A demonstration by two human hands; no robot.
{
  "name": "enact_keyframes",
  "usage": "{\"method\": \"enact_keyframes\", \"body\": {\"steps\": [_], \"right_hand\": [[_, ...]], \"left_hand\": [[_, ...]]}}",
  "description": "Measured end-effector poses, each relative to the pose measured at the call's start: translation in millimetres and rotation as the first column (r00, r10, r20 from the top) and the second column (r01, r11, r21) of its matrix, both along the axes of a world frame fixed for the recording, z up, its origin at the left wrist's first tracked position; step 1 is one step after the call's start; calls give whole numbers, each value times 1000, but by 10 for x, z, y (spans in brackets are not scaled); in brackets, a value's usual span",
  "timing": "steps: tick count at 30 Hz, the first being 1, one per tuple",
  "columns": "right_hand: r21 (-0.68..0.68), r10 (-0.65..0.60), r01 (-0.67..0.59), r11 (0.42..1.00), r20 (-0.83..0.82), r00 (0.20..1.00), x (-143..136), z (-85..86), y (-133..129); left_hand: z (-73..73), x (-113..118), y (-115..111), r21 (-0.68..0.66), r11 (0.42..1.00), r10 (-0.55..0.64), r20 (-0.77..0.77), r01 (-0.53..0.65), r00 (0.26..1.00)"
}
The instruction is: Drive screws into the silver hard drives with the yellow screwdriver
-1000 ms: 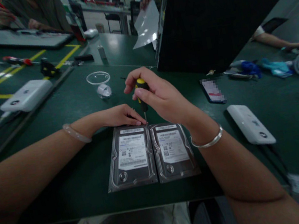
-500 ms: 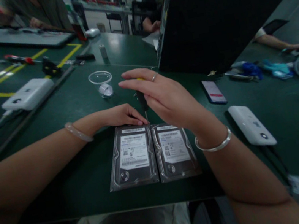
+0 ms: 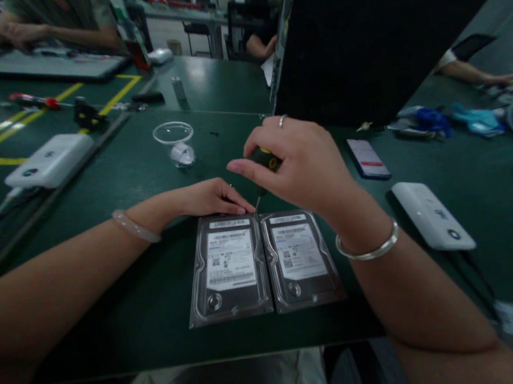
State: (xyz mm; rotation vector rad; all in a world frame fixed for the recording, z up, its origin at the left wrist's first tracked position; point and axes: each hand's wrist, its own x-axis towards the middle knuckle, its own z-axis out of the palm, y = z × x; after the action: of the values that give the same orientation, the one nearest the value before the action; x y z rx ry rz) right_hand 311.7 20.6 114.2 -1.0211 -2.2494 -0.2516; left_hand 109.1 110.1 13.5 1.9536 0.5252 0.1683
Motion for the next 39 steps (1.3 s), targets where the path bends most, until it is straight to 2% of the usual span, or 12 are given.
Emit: {"method": "enact_keyframes", "body": {"steps": [4,8,12,15,18,21,23,25,30,34,36,39], "right_hand": [[-114,106,-109,988,-36,994,53,39,-21],[-283,252,-292,914,-169,953,112,109,-38],[-248,297,-346,905,-213,931,77,107,-31],[-181,236,-279,943,-225,945,7,44,0],[-30,96,-102,994,-176,980,-66,-47,31],[77,-34,47,996,-162,986,-102,-112,36],[40,-71,78,996,-151,986,-88,-115,25],[-63,-77,69,996,-125,989,-48,-86,16],[-254,90,-122,960,-133,987,56,20,22],[-369,222,-306,878,-253,942,34,19,23],[-391,276,-410,824,-355,893,-3,-25,33],[-344,328,-571,746,-556,764,-57,-119,91]], "left_hand": [[-4,1,11,9,1000,3,4,-3,1000],[-3,-5,16,16,1000,-5,3,5,1000],[2,-5,9,12,1000,-4,8,4,1000],[1,-3,4,0,1000,1,9,-1,1000],[-3,-4,3,-14,1000,6,0,-6,1000],[0,-8,5,-17,1000,3,-15,-3,1000],[4,-10,7,-8,1000,-7,-20,7,1000],[4,-11,10,1,1000,-7,-20,7,1000],[-9,-6,17,12,1000,1,-4,-1,1000],[-7,-4,13,27,1000,-11,12,10,1000],[-3,-4,7,27,1000,-13,15,13,1000],[2,-6,-3,16,1000,-8,17,7,1000]]}}
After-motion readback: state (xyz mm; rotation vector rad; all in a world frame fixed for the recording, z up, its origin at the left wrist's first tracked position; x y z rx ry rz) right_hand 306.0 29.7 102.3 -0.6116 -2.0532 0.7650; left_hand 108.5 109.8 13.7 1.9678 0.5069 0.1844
